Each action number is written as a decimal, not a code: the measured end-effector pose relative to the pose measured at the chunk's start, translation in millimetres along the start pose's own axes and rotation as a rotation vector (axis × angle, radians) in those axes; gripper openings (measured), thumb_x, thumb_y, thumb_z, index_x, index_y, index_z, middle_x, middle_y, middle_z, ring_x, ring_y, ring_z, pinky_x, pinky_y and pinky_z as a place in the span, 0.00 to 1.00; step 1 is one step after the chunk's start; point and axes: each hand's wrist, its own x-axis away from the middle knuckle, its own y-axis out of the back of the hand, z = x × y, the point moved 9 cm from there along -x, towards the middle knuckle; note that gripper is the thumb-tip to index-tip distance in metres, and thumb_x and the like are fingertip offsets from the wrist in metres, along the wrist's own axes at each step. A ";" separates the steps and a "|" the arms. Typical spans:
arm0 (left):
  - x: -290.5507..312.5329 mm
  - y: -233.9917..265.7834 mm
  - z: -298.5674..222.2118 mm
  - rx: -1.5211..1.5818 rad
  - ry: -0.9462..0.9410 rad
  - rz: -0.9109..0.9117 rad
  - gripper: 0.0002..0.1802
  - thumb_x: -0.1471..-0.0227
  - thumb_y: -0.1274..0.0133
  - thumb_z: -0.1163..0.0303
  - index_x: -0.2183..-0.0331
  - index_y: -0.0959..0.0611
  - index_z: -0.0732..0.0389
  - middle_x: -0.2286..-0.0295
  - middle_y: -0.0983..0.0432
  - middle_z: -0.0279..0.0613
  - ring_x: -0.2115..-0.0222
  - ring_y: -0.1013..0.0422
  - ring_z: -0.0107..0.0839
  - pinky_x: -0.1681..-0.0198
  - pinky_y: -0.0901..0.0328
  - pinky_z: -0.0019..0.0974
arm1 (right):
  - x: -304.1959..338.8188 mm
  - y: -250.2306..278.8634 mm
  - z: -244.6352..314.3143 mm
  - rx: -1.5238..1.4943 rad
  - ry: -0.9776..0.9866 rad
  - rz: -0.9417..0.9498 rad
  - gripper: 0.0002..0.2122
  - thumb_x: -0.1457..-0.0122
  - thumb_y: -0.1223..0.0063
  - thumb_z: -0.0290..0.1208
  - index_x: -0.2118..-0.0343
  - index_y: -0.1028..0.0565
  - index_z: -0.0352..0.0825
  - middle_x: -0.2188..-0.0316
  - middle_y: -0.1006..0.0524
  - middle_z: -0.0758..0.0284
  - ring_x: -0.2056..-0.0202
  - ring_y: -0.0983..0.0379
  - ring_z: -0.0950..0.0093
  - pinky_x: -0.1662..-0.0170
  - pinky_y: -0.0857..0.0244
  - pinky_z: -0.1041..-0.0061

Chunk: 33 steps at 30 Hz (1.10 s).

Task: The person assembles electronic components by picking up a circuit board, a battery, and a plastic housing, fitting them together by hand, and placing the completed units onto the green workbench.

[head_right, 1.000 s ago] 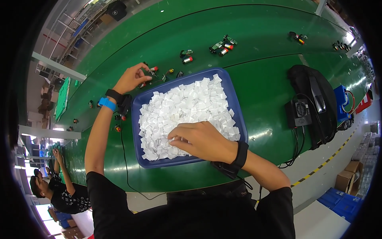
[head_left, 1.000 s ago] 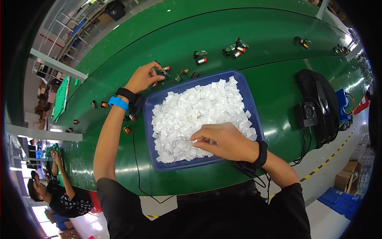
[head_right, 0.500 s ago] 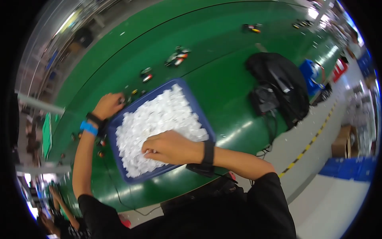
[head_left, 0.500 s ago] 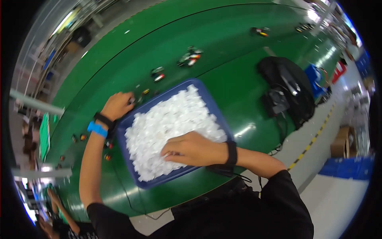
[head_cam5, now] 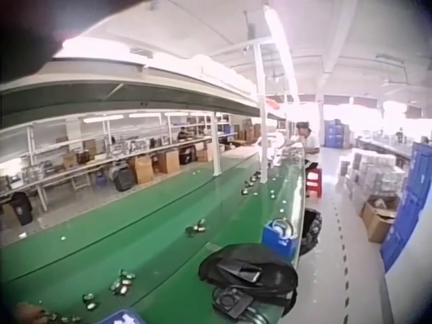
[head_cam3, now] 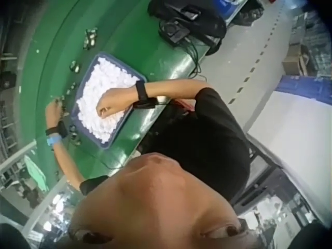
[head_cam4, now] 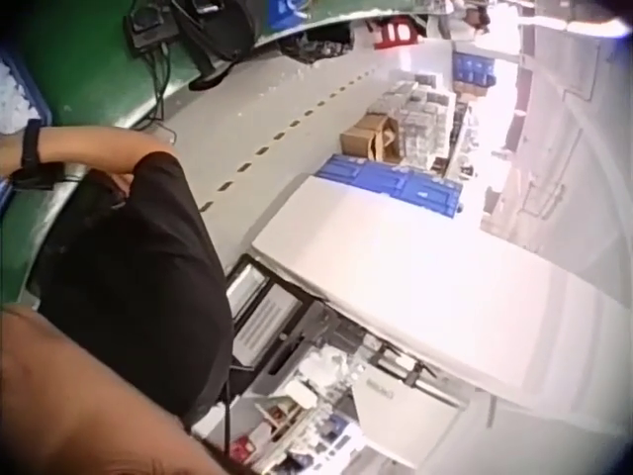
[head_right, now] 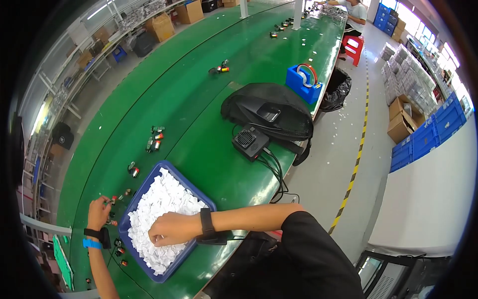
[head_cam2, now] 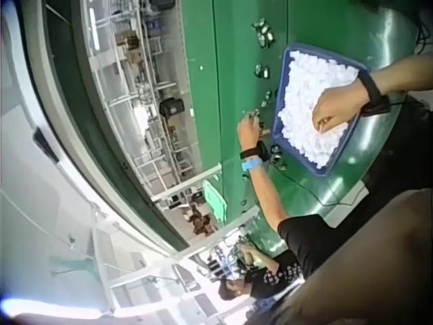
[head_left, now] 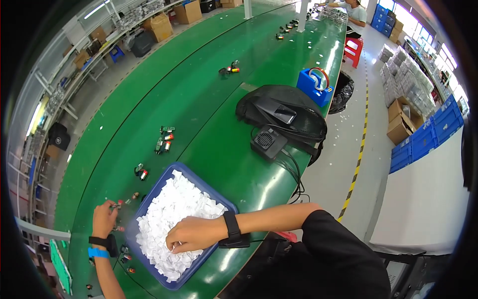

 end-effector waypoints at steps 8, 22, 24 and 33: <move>84.7 72.4 40.6 0.089 0.077 -0.295 0.04 0.44 0.48 0.72 0.66 0.22 0.63 0.92 0.35 0.39 0.91 0.38 0.26 0.86 0.49 0.37 | -4.5 -3.9 3.2 0.017 0.095 -0.020 0.07 0.43 0.46 0.33 0.70 0.24 0.34 0.72 0.21 0.66 0.69 0.23 0.67 0.68 0.33 0.67; 238.6 54.6 -24.8 0.052 0.321 -0.215 0.13 0.42 0.45 0.62 0.61 0.17 0.61 0.79 0.25 0.47 0.80 0.32 0.35 0.71 0.36 0.39 | -0.3 -4.5 6.5 -0.014 0.121 -0.039 0.08 0.47 0.45 0.33 0.71 0.22 0.33 0.73 0.20 0.64 0.70 0.23 0.65 0.66 0.31 0.67; 243.5 37.1 -26.4 0.082 0.323 -0.083 0.14 0.43 0.44 0.62 0.61 0.17 0.63 0.80 0.26 0.45 0.80 0.33 0.34 0.73 0.36 0.38 | -0.8 -6.7 7.7 -0.010 0.138 -0.026 0.08 0.46 0.46 0.33 0.70 0.22 0.33 0.72 0.20 0.64 0.70 0.23 0.65 0.66 0.32 0.67; 312.7 15.1 118.2 0.420 0.956 -0.169 0.22 0.42 0.46 0.53 0.54 0.19 0.60 0.75 0.22 0.41 0.79 0.32 0.33 0.71 0.36 0.36 | 0.6 -2.3 9.5 -0.109 0.122 -0.065 0.07 0.48 0.44 0.32 0.72 0.21 0.33 0.75 0.20 0.64 0.73 0.23 0.68 0.69 0.32 0.69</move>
